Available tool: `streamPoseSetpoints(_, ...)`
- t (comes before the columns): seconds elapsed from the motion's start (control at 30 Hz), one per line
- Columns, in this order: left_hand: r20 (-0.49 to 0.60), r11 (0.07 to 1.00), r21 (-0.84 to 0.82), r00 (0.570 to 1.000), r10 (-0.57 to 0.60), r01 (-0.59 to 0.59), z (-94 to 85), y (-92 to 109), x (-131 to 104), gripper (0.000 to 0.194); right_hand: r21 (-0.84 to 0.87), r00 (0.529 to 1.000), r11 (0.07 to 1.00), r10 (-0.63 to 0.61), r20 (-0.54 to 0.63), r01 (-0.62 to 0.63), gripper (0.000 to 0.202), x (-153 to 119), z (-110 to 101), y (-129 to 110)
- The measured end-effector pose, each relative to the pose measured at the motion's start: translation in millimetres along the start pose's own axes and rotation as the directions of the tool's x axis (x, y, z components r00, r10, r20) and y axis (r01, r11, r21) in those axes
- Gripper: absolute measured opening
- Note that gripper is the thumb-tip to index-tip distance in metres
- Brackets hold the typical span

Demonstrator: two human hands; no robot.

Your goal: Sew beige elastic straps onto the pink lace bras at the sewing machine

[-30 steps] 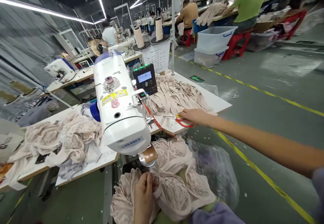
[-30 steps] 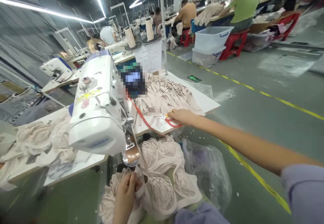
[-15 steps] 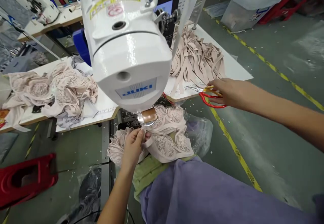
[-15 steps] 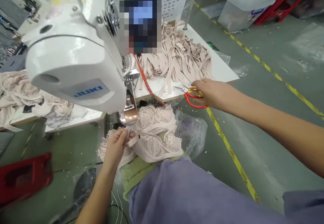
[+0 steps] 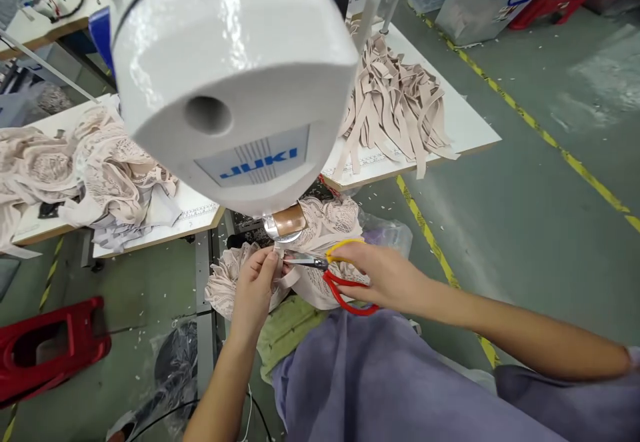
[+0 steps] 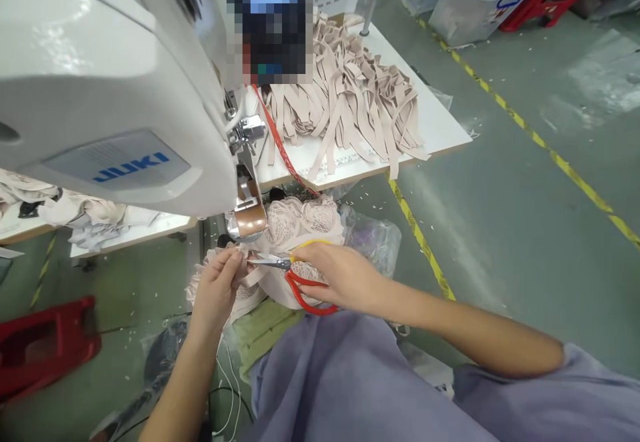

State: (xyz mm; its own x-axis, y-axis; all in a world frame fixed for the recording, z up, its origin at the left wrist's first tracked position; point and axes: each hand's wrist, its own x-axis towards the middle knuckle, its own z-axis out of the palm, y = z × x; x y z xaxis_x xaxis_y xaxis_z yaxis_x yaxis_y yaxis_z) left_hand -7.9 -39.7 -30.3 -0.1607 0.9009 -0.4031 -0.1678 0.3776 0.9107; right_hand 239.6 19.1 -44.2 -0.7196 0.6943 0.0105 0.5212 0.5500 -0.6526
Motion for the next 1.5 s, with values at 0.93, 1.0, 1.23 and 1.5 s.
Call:
streamPoseSetpoints(0.93, 0.047, 0.924, 0.379, 0.999, 0.028, -0.044, -10.7, 12.1, -2.8, 0.028, 0.319, 0.992, 0.947, 0.008, -0.125, 0.032, 0.04, 22.6, 39.2, -1.5)
streamPoseSetpoints(1.0, 0.037, 0.915, 0.401, 0.999, 0.036, -0.048, -13.0, 12.4, -2.7, 0.028, 0.326, 0.995, 0.945, 0.015, -0.097, 0.018, 0.04, 24.1, 39.5, 0.3)
streamPoseSetpoints(1.23, -0.034, 0.901, 0.431, 0.997, 0.069, -0.048, -13.7, 18.1, -2.6, 0.031, 0.401, 0.984, 0.9, 0.174, 0.026, -0.17, 0.041, 12.8, 37.7, 6.2)
streamPoseSetpoints(1.5, -0.061, 0.649, 0.723, 0.913, 0.403, -0.237, -30.6, 7.3, -1.3, 0.022, 0.166, 0.926, 0.915, 0.378, -0.023, -0.369, 0.037, 8.4, -10.3, 50.3)
